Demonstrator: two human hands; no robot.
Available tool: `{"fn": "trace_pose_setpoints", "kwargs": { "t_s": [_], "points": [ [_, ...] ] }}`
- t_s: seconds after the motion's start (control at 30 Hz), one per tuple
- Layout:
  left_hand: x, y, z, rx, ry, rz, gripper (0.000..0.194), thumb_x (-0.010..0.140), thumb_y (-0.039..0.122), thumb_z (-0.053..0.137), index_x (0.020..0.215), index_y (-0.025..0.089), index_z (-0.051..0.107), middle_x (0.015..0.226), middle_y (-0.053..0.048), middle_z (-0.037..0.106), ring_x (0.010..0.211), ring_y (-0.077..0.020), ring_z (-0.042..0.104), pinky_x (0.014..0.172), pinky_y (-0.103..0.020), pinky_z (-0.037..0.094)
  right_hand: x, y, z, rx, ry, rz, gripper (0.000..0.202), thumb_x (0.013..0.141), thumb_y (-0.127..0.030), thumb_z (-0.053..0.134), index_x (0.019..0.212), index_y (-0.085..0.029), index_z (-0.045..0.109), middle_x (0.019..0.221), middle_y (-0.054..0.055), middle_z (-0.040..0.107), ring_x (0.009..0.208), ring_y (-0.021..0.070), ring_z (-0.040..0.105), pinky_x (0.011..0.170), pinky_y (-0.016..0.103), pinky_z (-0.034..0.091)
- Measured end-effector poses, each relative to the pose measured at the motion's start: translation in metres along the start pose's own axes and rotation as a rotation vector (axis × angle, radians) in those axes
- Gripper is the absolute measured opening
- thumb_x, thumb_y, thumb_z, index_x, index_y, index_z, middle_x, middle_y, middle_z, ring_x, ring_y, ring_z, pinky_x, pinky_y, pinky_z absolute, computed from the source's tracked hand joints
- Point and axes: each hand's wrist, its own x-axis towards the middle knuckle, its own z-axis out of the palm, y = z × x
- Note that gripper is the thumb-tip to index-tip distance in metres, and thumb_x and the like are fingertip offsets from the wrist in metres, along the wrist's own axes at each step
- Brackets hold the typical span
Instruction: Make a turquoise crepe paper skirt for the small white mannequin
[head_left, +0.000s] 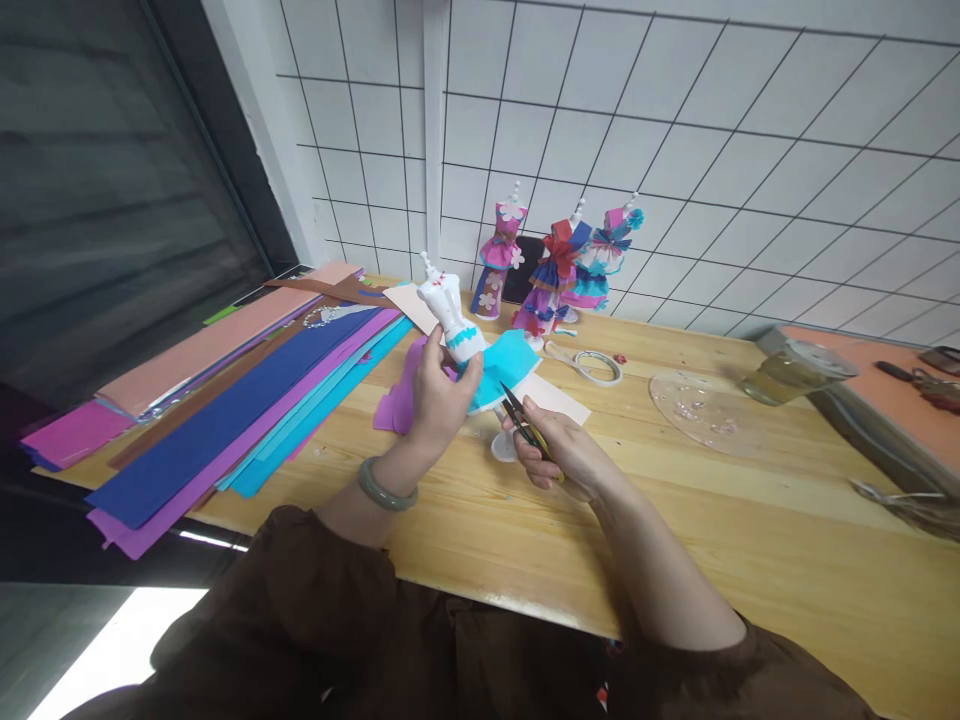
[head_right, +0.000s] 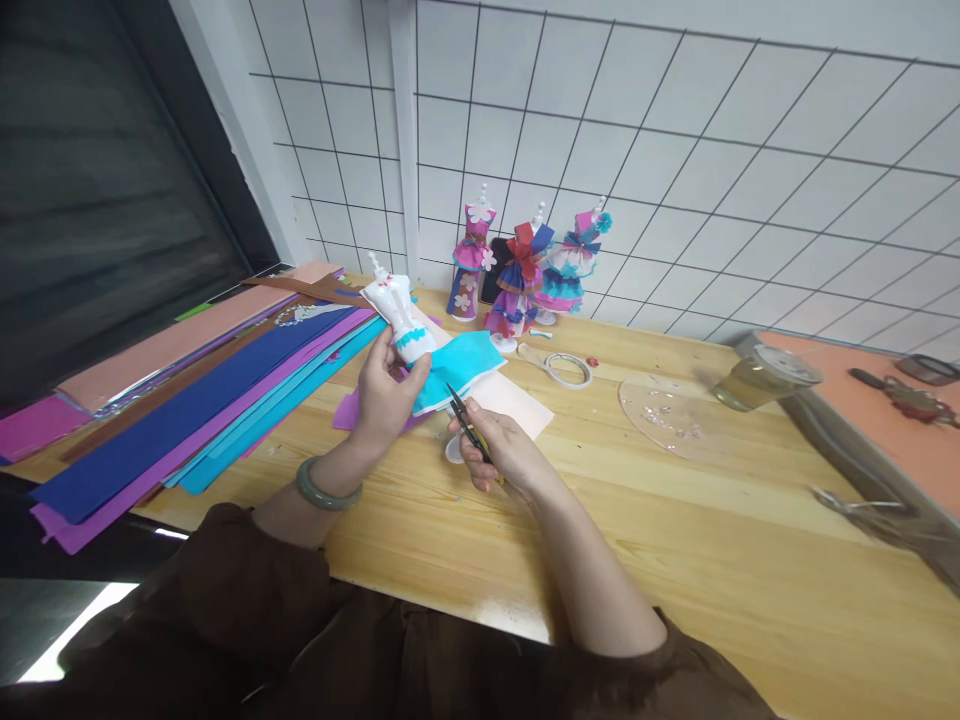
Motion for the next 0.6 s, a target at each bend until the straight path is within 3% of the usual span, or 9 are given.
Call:
{"fn": "trace_pose_setpoints", "kwargs": {
  "t_s": [0.6],
  "points": [
    [-0.003, 0.011, -0.001, -0.058, 0.0, -0.079, 0.062, 0.076, 0.031, 0.063, 0.132, 0.017, 0.04, 0.091, -0.005, 0.064, 0.076, -0.0143, 0.059, 0.067, -0.026, 0.048, -0.002, -0.003, 0.007, -0.005, 0.062, -0.001, 0.04, 0.083, -0.057, 0.048, 0.087, -0.018, 0.05, 0.05, -0.01, 0.031, 0.033, 0.0023, 0.02, 0.033, 0.016, 0.021]
  ]
}}
